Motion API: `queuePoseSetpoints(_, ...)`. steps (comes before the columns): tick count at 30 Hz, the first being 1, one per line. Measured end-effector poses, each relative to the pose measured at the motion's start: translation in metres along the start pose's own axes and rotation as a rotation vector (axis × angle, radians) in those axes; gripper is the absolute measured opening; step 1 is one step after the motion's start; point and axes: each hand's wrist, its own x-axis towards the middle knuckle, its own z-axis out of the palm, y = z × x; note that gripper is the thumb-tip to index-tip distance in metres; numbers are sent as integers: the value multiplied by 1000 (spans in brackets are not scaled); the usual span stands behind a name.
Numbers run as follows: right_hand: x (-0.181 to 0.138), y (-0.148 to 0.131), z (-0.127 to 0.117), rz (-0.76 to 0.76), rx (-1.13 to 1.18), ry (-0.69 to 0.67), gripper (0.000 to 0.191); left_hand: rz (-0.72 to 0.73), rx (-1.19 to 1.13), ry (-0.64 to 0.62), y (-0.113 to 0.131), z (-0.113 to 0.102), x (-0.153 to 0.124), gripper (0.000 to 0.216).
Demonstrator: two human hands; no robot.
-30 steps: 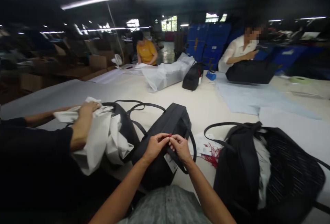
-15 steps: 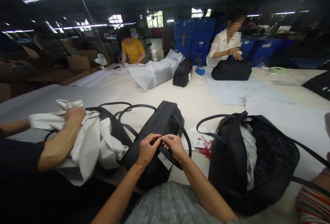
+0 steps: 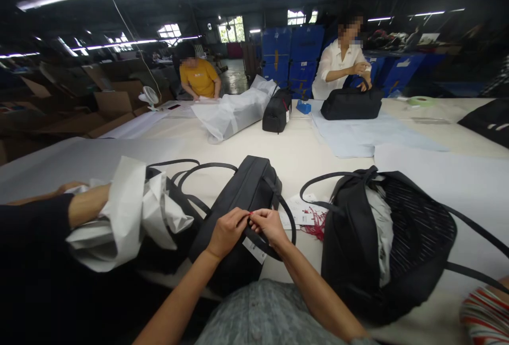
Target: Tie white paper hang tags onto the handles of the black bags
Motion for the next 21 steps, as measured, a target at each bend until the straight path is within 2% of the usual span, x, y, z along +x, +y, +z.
queuePoseSetpoints(5,-1,-6,-1,62,32,-2,16,145,83,-140,-4,-7,3,23)
queuePoseSetpoints(8,-4,-12,-4,105,44,-31,15,170,80,-185,-4,-11,6,25)
queuePoseSetpoints(14,-10,-22,-10,120,30,-131,20,50,-128,-132,-7,-13,11,21)
queuePoseSetpoints(21,-13,-21,-14,146,109,-217,28,-107,-292,-145,-13,-13,14,16)
